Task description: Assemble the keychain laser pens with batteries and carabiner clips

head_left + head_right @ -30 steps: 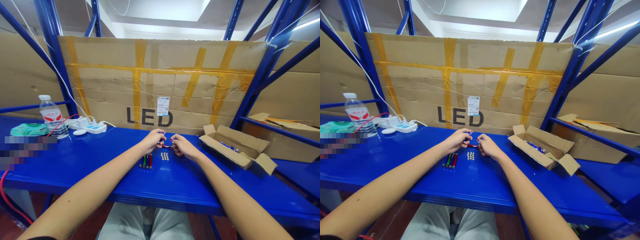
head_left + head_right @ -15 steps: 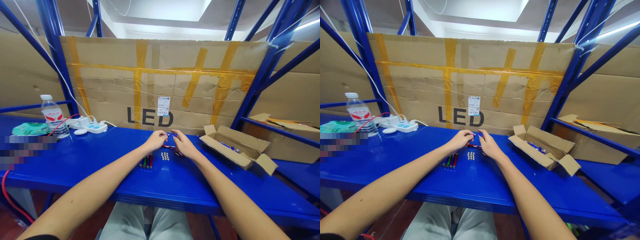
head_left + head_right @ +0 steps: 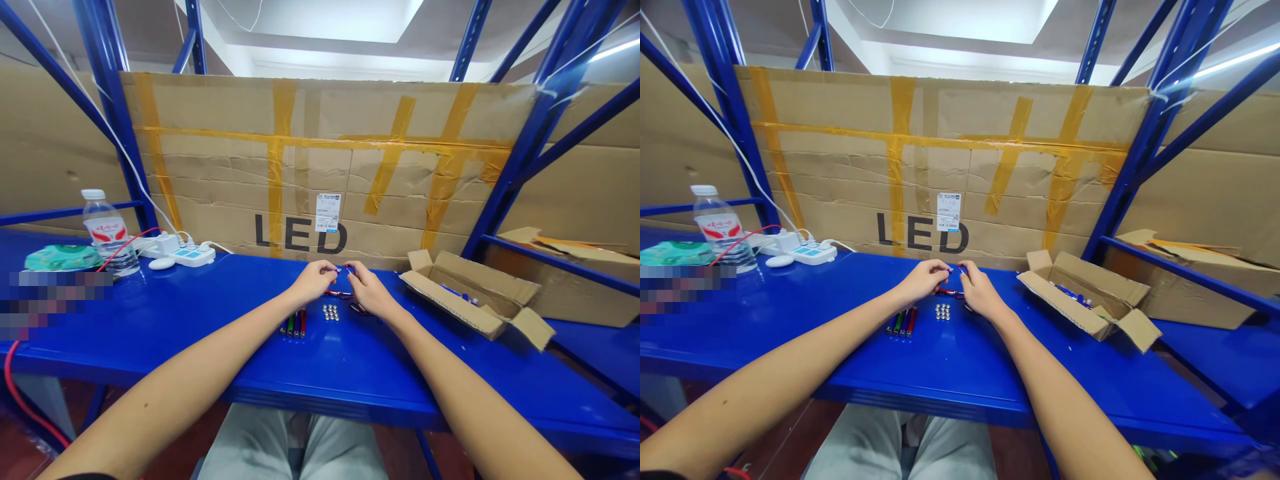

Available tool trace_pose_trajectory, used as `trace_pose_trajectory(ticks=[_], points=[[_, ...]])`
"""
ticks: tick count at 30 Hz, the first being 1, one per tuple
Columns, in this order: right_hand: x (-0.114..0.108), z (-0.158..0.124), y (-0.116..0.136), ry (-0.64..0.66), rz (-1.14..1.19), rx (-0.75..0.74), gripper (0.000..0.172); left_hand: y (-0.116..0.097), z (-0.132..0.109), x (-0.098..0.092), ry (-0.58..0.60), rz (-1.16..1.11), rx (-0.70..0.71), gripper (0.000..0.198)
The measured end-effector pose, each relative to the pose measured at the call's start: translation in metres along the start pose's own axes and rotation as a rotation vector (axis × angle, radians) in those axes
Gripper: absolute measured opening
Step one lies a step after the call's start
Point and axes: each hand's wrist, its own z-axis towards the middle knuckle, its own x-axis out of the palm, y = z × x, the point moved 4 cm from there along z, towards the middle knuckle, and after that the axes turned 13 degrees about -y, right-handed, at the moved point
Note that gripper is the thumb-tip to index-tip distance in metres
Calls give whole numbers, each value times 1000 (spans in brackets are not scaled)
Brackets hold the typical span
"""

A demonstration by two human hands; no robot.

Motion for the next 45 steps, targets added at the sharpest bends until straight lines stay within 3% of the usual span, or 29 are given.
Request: trace_pose_trajectory(ticks=[10,20,31,39,45], points=[[6,-1,4,-85,-39,-78,23,-5,-9,6,10,71,111,11],[12,-3,4,-57,39,-62,18,0,-11,11,31,-74,-16,6],[14,-3,1,-10,-19,-67,22,4,2,-2,-53,-80,-7,5],[5,3,-10,-85,54,126,20,8,17,-16,-40,-175,-72,7],[4,-1,1,111,208,279,22,3,21,-26,-87,-182,2,12]])
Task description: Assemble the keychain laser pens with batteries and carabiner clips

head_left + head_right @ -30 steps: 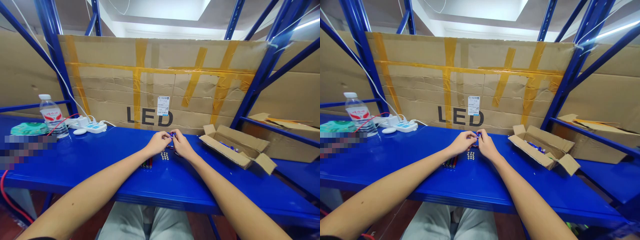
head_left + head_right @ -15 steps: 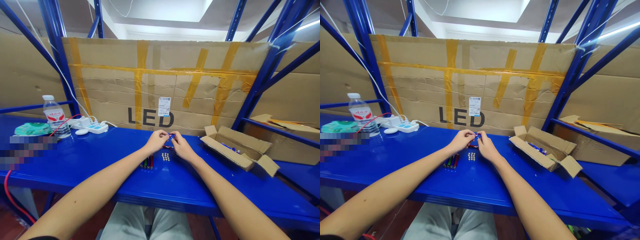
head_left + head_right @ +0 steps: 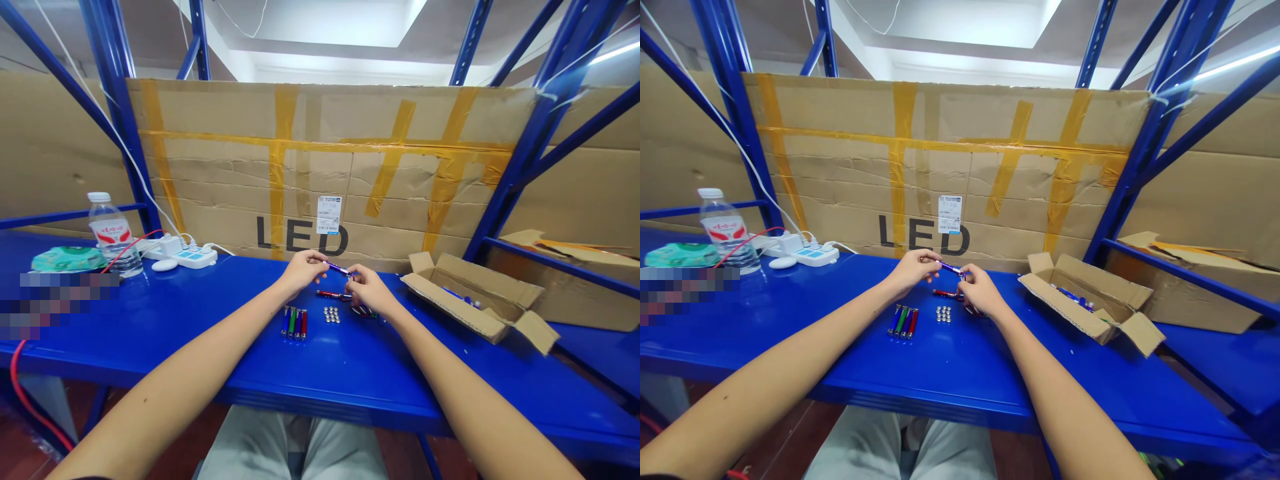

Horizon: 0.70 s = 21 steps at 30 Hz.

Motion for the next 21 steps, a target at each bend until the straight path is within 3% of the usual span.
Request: trace_pose_trajectory(ticks=[5,12,17,21], points=[[2,-3,5,181,189,43,15,-4,-2,3,44,-7,140,17],[6,-2,4,183,345,10,25,-10,-11,11,183,-73,225,18],[8,2,0,110,350,19,21,-8,-12,13,176,-168,125,21],[4,7,-5,19,310,7,19,-3,-4,9,149,-514,-146,21]])
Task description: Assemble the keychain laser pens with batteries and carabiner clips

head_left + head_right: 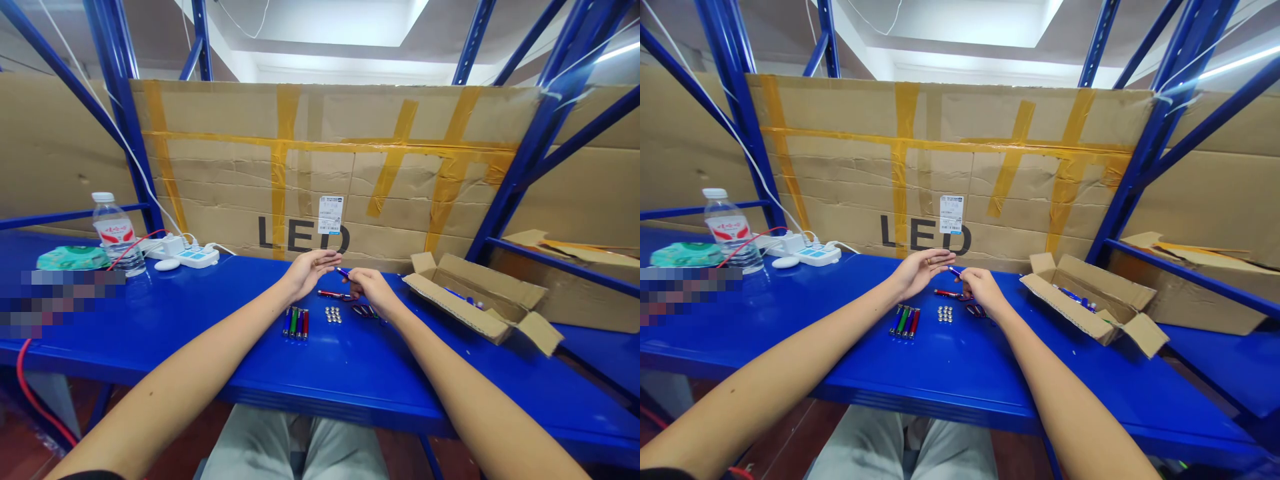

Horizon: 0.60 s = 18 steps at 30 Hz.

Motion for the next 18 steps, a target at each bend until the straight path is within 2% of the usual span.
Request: trace_pose_trajectory(ticks=[2,4,10,18], points=[[-2,1,0,-16,-50,-8,19,-1,3,-5,-29,-131,-99,33],[-2,1,-1,-12,-93,-7,19,-2,5,-9,-60,-169,-134,43],[-4,1,0,-32,-180,-32,18,-1,7,-13,-82,-129,-135,57],[-7,1,3,-60,-241,-37,21,0,7,-14,-92,-78,-132,62]])
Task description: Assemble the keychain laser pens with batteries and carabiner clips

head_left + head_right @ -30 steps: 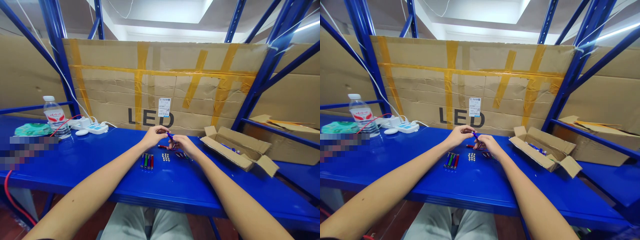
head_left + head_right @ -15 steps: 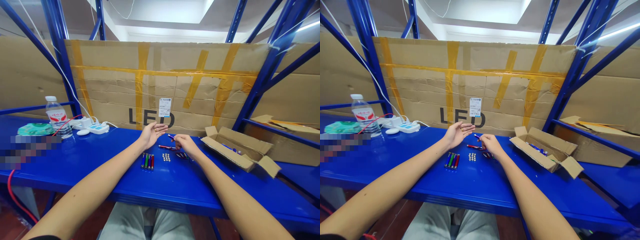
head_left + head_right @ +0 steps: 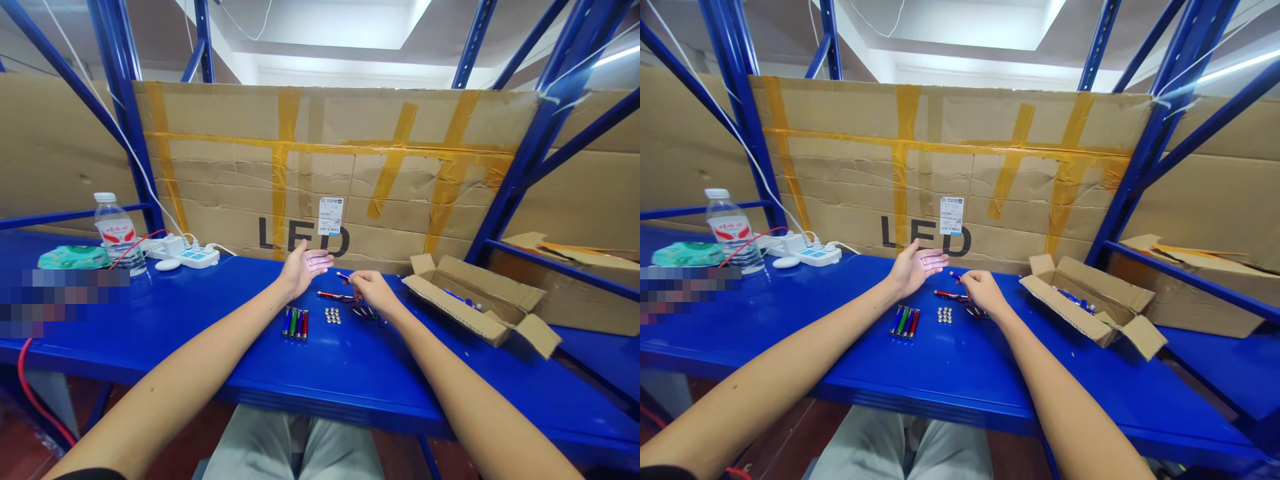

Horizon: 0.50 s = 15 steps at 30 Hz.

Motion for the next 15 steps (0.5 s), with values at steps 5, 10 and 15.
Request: trace_pose_trajectory(ticks=[5,10,15], points=[[0,-3,6,36,59,15,20,1,0,0,-5,28,-1,61],[2,-3,4,56,121,33,18,2,-1,1,10,30,-2,61],[2,1,-1,2,105,47,18,3,-1,2,5,39,-3,61]])
